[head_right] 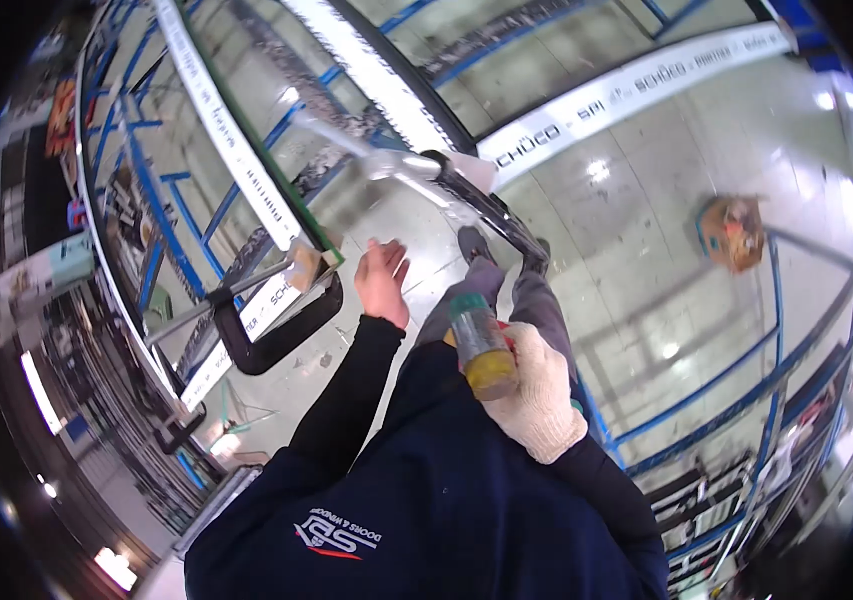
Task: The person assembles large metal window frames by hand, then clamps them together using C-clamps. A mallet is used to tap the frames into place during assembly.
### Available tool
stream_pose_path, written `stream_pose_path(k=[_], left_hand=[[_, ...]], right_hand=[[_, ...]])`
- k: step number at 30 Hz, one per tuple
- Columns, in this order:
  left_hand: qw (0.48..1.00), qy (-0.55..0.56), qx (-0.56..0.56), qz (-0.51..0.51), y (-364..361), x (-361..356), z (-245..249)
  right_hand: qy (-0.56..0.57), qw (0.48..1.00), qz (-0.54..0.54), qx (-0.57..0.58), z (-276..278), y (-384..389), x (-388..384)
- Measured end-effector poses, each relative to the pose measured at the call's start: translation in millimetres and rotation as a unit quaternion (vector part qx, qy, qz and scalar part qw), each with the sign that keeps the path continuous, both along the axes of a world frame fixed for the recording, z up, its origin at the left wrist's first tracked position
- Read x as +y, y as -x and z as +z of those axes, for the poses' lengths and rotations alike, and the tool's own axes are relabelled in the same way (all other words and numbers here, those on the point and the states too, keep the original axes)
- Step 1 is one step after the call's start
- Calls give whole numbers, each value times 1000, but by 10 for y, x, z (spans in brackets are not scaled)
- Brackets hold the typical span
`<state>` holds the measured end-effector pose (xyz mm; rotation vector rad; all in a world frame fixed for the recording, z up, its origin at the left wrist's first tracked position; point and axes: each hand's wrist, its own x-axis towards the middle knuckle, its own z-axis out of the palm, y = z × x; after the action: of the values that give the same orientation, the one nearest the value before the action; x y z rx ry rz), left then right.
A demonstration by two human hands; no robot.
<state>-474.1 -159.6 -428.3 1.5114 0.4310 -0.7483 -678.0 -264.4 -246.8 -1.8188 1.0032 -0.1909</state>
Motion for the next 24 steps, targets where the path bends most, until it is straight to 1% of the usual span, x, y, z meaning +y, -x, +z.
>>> stream_pose_path(k=[2,3,4,6,8,12,14,17,20,24], left_hand=[[994,-4,-34,107,-61,180,14],[991,7,-37,131,-109,251,65],[981,10,-25,194,-140,283,84],[962,13,-24,271,-231,338,56],[960,45,-12,276,-307,393,-17],[946,115,17,301,-361,402,-146],[947,124,4,296,-369,400,-203],[947,138,-8,290,-319,448,-209],[947,134,-16,291,-296,454,-185],[939,137,-11,315,-277,421,-195]], right_hand=[[-2,1000,18,1,86,67,-85],[1,1000,27,5,97,117,-113],[4,999,36,11,124,156,-150],[15,998,53,-7,214,195,-240],[47,996,70,-28,252,249,-294],[91,990,107,-17,296,354,-386],[132,983,129,-24,341,370,-423],[164,974,155,-33,415,403,-460],[171,973,147,-48,410,453,-479],[178,971,154,-35,395,508,-524]])
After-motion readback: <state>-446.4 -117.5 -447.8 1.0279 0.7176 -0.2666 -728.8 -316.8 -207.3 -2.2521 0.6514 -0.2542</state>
